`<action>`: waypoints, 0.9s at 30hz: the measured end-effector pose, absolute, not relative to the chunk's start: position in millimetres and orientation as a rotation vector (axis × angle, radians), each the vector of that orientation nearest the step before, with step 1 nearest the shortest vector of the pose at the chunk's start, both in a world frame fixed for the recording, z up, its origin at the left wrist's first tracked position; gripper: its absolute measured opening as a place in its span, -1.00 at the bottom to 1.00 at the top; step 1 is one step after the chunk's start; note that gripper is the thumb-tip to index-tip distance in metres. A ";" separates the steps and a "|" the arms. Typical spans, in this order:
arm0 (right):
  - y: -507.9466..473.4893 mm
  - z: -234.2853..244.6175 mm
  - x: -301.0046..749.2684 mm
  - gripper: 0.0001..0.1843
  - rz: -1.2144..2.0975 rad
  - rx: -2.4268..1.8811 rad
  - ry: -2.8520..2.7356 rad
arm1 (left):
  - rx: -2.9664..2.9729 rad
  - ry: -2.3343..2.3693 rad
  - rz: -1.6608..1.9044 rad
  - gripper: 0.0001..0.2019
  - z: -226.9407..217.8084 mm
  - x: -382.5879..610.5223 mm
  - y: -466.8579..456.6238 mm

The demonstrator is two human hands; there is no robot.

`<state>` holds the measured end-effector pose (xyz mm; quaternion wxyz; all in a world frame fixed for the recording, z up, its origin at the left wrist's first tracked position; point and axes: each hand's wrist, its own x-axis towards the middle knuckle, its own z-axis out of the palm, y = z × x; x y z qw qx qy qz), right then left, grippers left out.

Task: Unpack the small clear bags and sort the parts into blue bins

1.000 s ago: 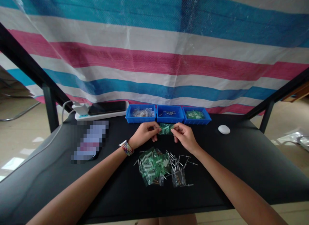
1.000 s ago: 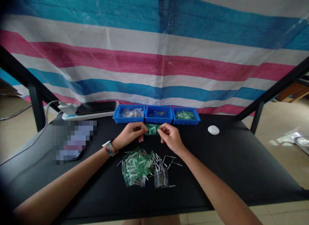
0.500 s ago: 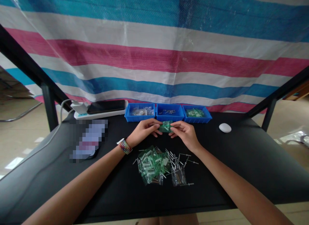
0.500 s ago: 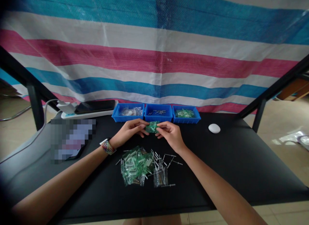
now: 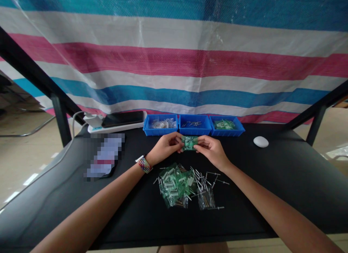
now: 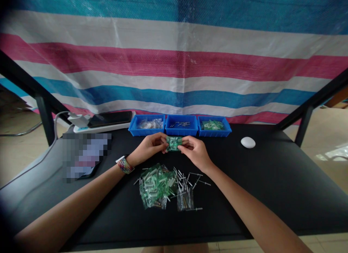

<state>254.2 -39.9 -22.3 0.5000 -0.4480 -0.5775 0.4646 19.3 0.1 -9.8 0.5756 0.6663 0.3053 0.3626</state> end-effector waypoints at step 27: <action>-53.7 -12.4 255.9 -0.66 1.087 -1.034 -1.431 | 1.461 0.733 0.838 -0.70 -5.4 20.1 -1.6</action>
